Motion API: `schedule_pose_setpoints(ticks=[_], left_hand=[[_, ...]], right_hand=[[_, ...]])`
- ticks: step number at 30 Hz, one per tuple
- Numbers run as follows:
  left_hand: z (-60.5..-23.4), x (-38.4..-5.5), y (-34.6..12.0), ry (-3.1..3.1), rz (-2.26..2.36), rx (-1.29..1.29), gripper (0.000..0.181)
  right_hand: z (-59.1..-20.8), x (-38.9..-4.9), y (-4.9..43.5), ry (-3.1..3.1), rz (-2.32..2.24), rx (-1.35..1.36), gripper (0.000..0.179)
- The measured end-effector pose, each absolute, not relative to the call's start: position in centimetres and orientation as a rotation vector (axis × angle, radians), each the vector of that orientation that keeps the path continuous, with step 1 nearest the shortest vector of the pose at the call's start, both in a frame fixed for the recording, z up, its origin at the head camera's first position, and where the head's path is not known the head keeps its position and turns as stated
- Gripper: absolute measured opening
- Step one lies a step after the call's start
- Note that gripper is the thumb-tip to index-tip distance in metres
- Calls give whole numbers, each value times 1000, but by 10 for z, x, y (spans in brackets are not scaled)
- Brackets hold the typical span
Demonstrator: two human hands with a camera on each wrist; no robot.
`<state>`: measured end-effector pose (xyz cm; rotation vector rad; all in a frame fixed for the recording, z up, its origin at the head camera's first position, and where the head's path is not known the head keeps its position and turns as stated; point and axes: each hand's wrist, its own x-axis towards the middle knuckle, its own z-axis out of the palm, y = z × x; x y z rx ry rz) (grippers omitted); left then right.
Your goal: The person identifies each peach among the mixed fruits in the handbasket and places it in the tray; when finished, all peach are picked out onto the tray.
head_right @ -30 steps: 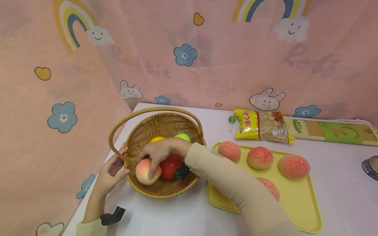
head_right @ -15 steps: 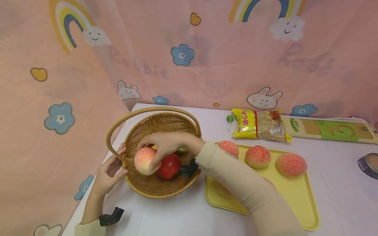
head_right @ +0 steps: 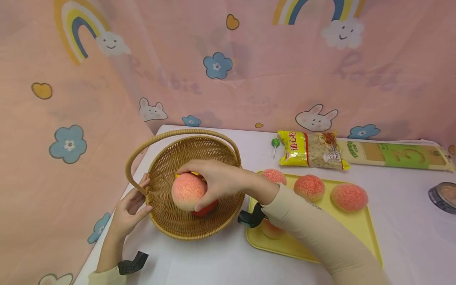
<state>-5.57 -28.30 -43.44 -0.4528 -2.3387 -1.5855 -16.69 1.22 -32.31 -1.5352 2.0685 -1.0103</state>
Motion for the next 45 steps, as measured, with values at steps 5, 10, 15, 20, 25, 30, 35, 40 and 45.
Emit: schedule_pose_setpoints(ticks=[5, 10, 15, 20, 25, 30, 35, 40, 45], left_hand=[[-433, -56, -283, -2342, -1579, -451, 70], [-434, -56, -283, -2333, -1579, -456, 70], [-435, -56, -283, -2324, -1595, -464, 70], [-436, -57, -283, -2323, -1602, -471, 70], [-437, -57, -283, -2304, -1602, -499, 69], [-438, -56, -285, -2284, -1609, -521, 69], [-440, -57, -287, -2262, -1627, -550, 69], [-440, -58, -288, -2248, -1640, -575, 69], [-439, -58, -288, -2268, -1639, -558, 69]], right_hand=[[-325, -152, 35, 2154, -1124, -1408, 80], [-330, -144, 59, 2156, -1295, -1230, 82], [-338, -142, 85, 2099, -1461, -1120, 83], [-351, -137, 115, 2050, -1603, -1047, 83], [-364, -125, 152, 2184, -1627, -939, 85], [-381, -111, 192, 2295, -1677, -873, 89], [-401, -92, 234, 2522, -1594, -695, 94], [-435, -81, 285, 2725, -1433, -458, 100], [-461, -70, 323, 2824, -1349, -326, 104]])
